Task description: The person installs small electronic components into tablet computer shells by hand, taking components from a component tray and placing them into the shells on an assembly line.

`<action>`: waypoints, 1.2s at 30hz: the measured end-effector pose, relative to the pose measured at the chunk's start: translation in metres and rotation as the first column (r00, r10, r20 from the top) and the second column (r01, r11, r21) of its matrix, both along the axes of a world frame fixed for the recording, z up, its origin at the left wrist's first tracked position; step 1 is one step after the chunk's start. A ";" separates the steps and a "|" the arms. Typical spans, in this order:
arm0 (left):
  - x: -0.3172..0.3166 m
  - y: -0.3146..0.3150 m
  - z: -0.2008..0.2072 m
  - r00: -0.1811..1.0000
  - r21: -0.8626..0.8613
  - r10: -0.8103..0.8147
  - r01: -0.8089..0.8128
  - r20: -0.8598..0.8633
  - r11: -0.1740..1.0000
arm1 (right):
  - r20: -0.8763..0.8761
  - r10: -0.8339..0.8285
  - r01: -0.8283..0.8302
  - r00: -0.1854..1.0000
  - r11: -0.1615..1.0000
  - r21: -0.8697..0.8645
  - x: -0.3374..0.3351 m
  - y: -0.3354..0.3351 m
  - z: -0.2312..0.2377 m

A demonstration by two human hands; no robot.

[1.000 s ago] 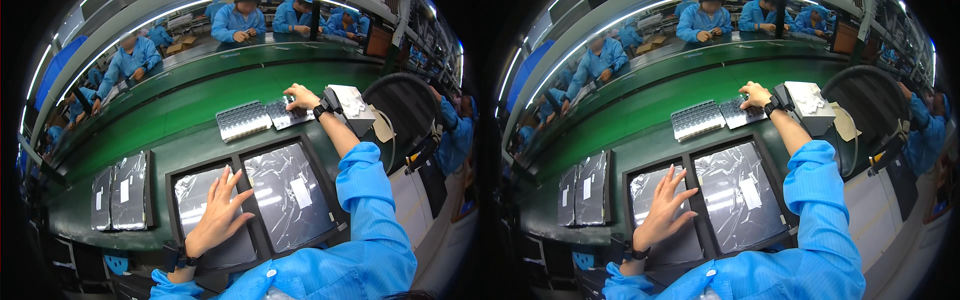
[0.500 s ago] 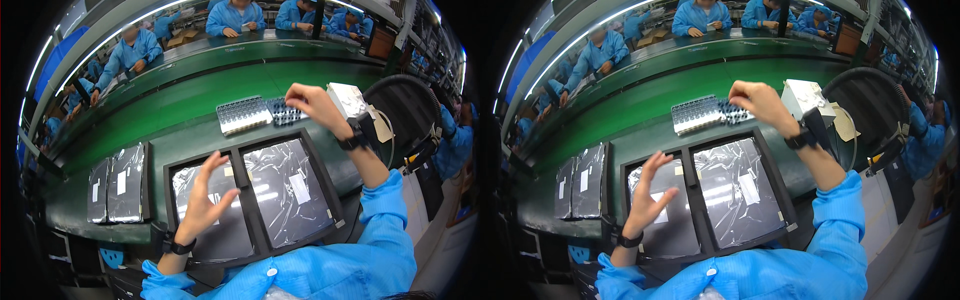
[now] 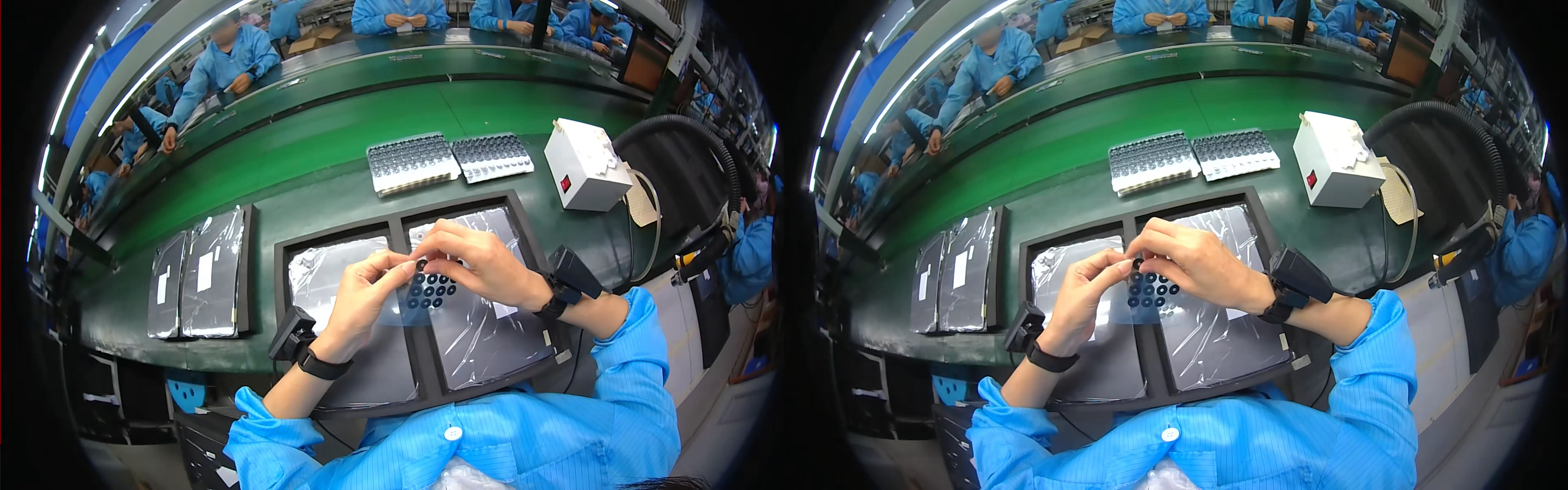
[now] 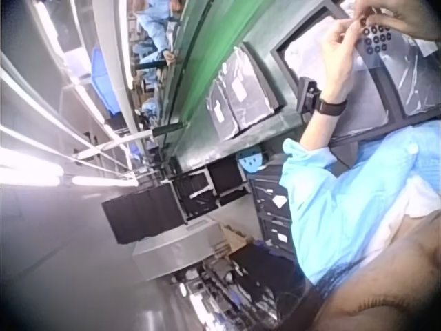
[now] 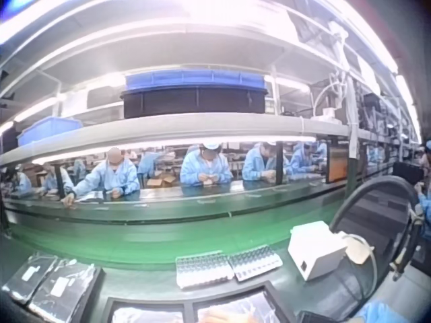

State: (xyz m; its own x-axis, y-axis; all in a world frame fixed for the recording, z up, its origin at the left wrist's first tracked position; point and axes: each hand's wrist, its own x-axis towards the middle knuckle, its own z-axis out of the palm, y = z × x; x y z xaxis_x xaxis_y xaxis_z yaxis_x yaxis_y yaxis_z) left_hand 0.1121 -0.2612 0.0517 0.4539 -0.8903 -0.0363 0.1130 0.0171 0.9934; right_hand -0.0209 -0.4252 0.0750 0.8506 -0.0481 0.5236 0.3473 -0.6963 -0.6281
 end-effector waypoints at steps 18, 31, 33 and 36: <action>0.009 -0.021 -0.023 0.587 -0.083 -0.040 0.181 0.808 0.980 | 0.514 0.029 0.312 0.857 0.765 -0.564 -0.046 -0.018 -0.019; 0.021 -0.064 -0.033 0.186 -0.146 0.137 0.034 0.973 0.989 | 0.638 0.025 0.487 0.770 0.624 -0.612 -0.041 -0.046 -0.043; 0.016 -0.059 -0.028 0.263 -0.107 0.078 0.099 0.962 0.989 | 0.635 0.025 0.479 0.772 0.633 -0.608 -0.041 -0.045 -0.043; 0.002 -0.053 -0.033 0.249 -0.057 0.021 0.137 0.968 0.989 | 0.555 -0.001 0.414 0.832 0.667 -0.619 -0.045 -0.049 -0.039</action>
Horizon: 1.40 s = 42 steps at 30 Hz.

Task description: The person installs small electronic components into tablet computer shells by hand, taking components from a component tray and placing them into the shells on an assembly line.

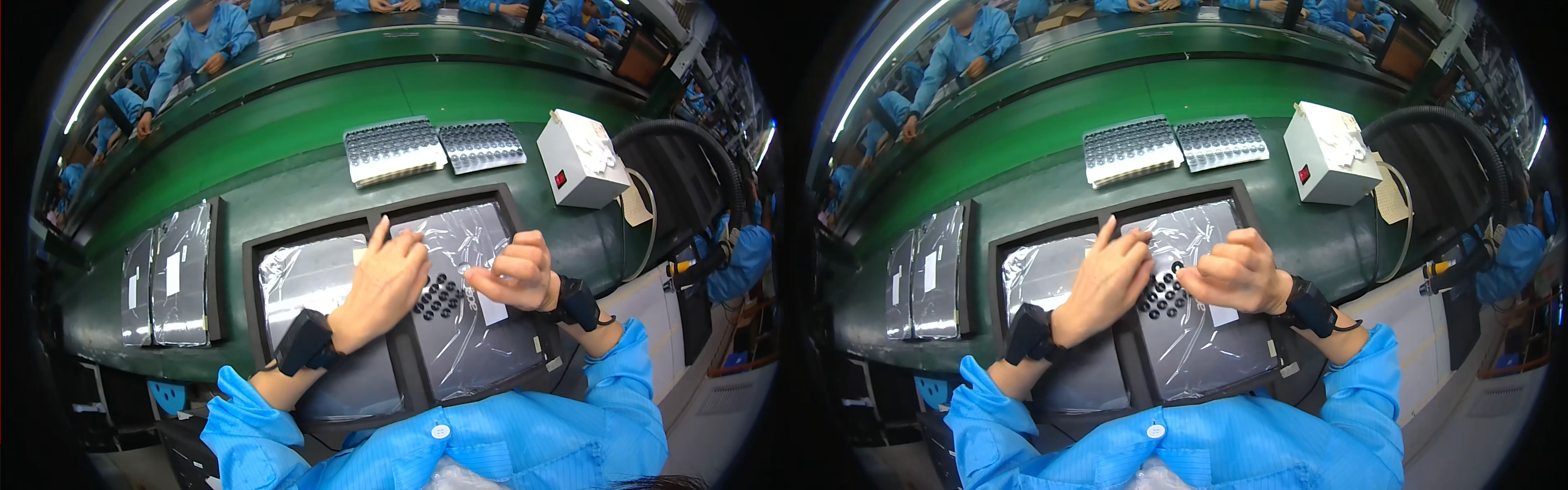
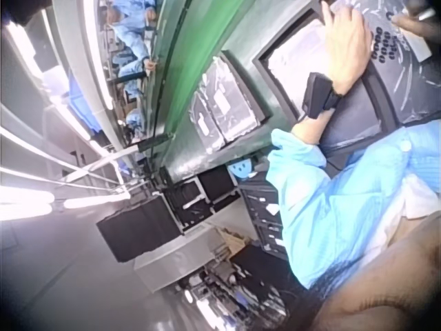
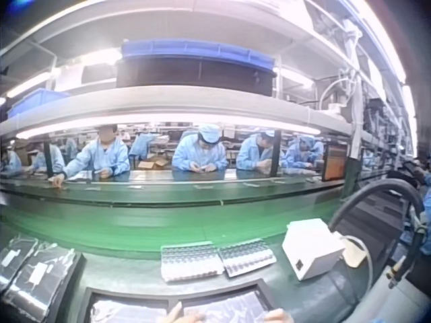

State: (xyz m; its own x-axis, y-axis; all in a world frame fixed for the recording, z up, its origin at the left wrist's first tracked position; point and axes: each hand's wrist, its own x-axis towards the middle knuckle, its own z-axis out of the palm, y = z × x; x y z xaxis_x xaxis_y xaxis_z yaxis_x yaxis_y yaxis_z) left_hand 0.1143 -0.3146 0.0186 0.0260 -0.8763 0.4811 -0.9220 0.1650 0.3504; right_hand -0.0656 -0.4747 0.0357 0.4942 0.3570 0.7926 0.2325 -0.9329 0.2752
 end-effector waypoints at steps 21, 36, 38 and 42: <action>-0.017 0.022 0.011 0.984 0.208 -0.178 0.168 0.032 0.964 | -0.545 0.240 0.318 0.803 0.602 0.733 0.081 -0.004 -0.028; -0.017 0.021 0.011 0.983 0.177 -0.182 0.181 -0.010 0.967 | -0.537 -0.010 0.302 0.843 0.836 0.458 0.065 0.009 -0.011; -0.017 0.022 0.011 0.984 0.163 -0.177 0.175 -0.005 0.971 | -0.511 -0.054 0.274 0.858 0.889 0.367 0.063 0.011 -0.007; -0.019 0.022 0.010 0.985 0.114 -0.171 0.169 0.013 0.979 | -0.456 -0.116 0.232 0.882 0.950 0.207 0.059 0.013 -0.016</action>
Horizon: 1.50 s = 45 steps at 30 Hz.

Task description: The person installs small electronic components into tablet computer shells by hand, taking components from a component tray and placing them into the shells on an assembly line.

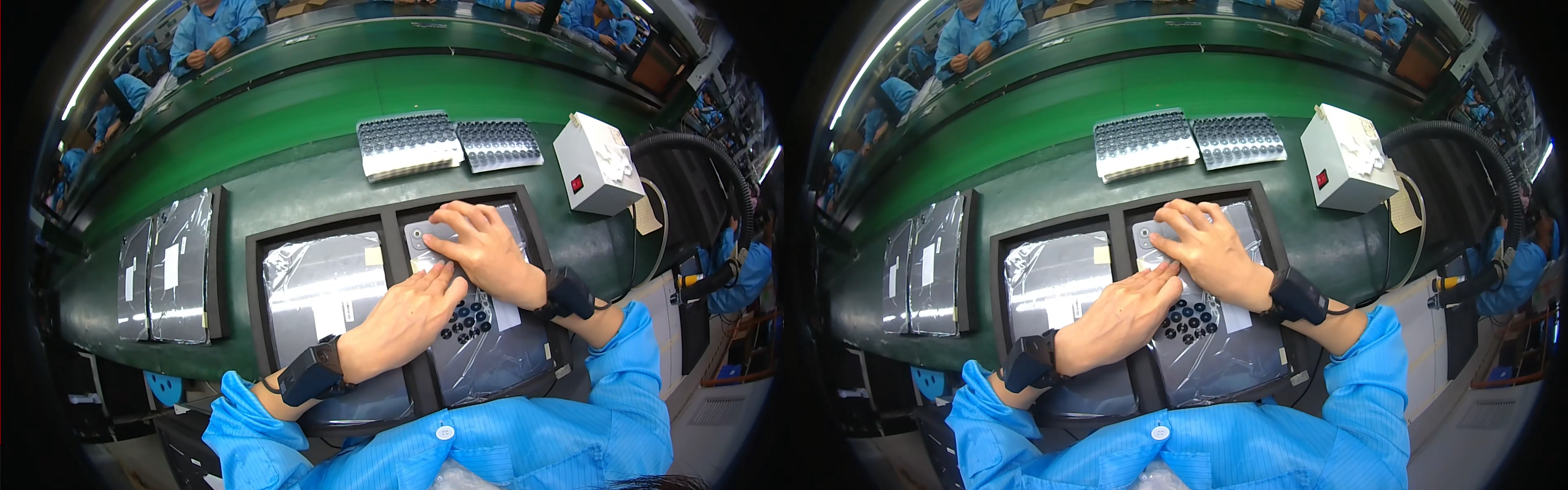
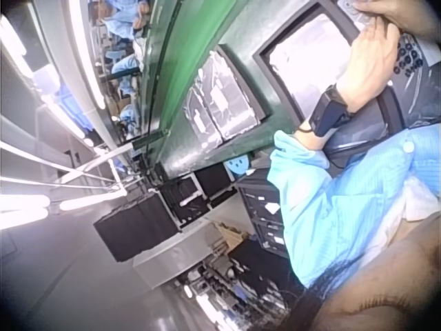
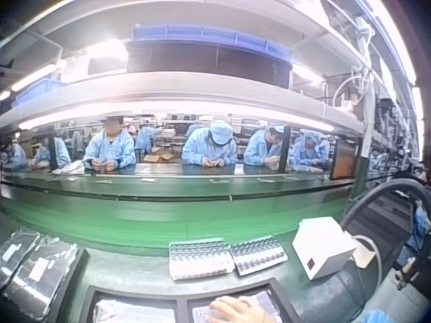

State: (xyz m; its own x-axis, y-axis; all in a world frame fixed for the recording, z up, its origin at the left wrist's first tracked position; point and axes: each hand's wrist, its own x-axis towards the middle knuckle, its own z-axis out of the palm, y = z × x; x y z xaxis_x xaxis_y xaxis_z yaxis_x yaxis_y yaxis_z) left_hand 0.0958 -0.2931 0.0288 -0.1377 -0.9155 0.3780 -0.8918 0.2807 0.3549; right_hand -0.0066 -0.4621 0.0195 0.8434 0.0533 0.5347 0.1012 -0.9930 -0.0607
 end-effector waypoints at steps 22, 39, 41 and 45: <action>0.028 -0.005 0.006 0.551 0.338 0.233 0.096 -0.802 0.936 | -0.056 0.043 0.001 0.998 0.789 0.615 -0.042 0.032 0.039; 0.018 -0.005 -0.003 0.507 0.350 0.251 0.109 -0.825 0.930 | 0.171 0.104 -0.152 0.980 0.942 0.298 -0.035 0.032 0.025; 0.015 -0.005 -0.004 0.539 0.309 0.228 0.064 -0.811 0.949 | 0.211 0.123 -0.168 0.970 0.963 0.209 -0.041 0.029 0.028; 0.009 -0.002 0.001 0.820 0.205 0.091 0.033 -0.565 0.978 | 0.372 0.224 -0.202 0.901 0.975 -0.097 -0.050 0.022 0.021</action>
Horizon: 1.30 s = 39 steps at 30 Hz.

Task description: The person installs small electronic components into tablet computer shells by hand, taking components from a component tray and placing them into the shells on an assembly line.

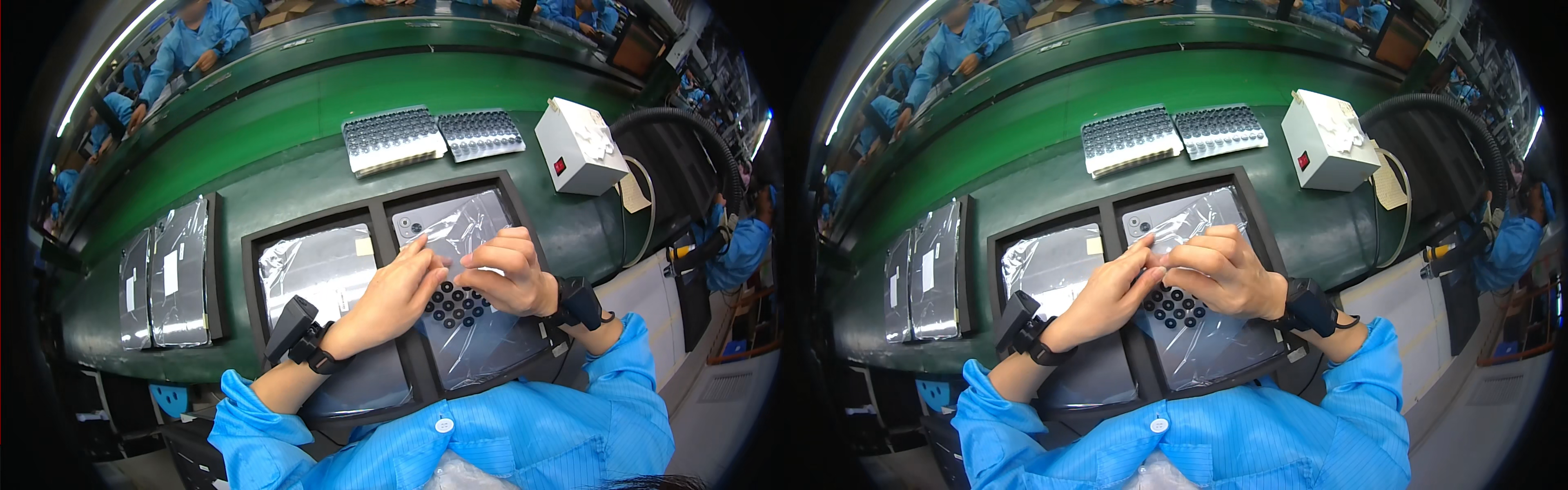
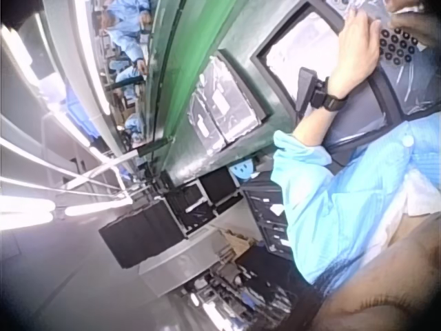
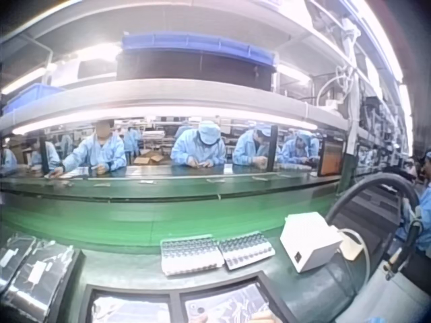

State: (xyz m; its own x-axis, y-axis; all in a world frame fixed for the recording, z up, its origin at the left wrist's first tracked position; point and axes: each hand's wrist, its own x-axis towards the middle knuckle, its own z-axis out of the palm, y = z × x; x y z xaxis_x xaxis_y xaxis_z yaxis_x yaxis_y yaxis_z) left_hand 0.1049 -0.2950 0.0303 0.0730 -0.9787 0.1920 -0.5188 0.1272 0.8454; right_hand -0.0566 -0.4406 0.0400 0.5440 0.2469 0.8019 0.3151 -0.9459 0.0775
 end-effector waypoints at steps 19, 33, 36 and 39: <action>0.002 -0.004 0.006 0.970 0.130 0.091 -0.062 -0.225 0.990 | -0.275 -0.078 0.149 0.958 0.957 0.250 -0.001 0.015 0.006; -0.016 0.010 -0.008 0.758 -0.092 -0.016 0.100 0.652 0.991 | -0.131 -0.151 0.165 0.980 0.981 0.106 0.022 -0.017 0.015; -0.019 0.009 -0.008 0.676 -0.052 -0.029 0.099 0.736 0.994 | -0.356 -0.088 0.240 0.930 0.880 0.410 0.060 -0.026 -0.001; -0.019 0.009 -0.012 0.722 -0.083 -0.014 0.098 0.692 0.992 | -0.499 0.033 0.266 0.866 0.814 0.516 0.078 -0.034 -0.022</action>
State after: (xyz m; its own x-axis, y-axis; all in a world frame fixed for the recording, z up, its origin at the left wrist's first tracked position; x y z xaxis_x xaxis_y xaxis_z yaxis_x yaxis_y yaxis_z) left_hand 0.0857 -0.2865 0.0186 -0.1750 -0.9471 0.2690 -0.9411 0.2412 0.2370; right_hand 0.0210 -0.4743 0.0182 0.8764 -0.2458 0.4141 0.0536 -0.8049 -0.5910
